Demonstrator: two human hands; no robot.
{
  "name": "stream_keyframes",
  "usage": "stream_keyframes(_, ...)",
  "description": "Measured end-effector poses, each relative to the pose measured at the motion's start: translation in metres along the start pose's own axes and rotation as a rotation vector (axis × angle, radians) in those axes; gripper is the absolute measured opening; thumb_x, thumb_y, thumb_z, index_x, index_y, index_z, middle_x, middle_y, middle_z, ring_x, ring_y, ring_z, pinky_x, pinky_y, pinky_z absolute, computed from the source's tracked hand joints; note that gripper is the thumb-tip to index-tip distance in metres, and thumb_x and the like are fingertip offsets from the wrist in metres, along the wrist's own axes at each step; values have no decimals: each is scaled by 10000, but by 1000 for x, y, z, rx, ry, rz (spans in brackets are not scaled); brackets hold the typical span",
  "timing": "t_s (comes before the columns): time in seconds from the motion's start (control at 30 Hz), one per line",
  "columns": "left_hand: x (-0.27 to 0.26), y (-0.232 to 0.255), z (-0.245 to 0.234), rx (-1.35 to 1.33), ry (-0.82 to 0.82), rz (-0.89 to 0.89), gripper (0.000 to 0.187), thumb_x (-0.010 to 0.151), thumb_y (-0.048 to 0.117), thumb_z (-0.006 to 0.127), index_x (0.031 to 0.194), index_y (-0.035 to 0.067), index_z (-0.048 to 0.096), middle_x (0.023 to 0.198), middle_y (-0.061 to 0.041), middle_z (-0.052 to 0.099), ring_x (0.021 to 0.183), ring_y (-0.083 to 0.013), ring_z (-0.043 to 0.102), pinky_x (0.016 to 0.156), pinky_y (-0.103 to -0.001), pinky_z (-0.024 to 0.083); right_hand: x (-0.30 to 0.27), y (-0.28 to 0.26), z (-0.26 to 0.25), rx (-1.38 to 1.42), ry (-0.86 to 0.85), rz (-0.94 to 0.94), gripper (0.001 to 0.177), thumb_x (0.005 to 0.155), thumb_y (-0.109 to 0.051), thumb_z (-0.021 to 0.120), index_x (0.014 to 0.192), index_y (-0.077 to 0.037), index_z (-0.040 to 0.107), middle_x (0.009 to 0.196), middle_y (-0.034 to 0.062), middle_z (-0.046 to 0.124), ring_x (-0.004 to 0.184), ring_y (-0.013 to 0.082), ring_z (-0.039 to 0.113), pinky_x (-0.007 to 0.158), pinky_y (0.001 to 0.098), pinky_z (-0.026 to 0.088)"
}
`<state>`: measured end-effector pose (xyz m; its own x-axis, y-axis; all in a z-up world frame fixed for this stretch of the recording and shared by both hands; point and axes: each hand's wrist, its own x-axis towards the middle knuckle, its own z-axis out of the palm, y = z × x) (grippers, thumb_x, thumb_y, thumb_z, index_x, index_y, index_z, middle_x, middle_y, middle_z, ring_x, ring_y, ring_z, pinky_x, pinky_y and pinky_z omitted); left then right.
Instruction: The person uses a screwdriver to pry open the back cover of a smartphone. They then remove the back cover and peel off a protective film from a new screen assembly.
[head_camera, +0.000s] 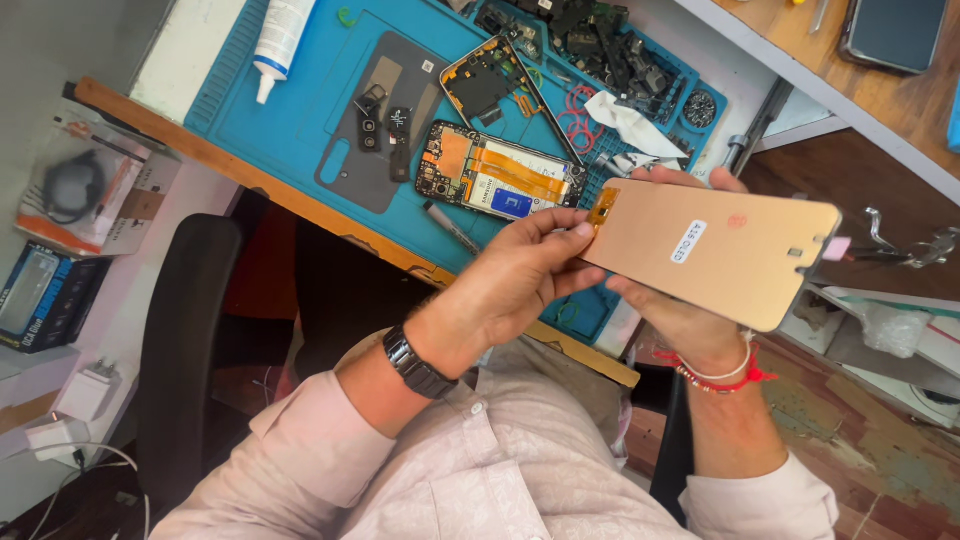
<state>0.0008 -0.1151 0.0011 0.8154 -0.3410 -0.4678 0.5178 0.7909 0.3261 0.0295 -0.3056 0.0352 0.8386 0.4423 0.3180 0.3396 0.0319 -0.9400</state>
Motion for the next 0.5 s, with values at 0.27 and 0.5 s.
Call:
stream_keyframes(0.27,-13,39,8,1154,219,378,257,978,184,671,1209,71,654,985,-122,720,840,-265,740,729,-352,590,15,6,-21,-66,-120,48,1063,852,-19,859,1665,-115,181,1464,130,519,1396,256,512,1181,434,467)
stream_keyframes(0.5,7,75,0,1970,-43,1103,322,857,24,680,1166,85,744,1081,-88,582,1074,-303,582,887,-424,536,28,11,-25,-85,-143,95,1135,839,37,869,1676,-93,113,1504,144,513,1448,277,548,1241,458,484)
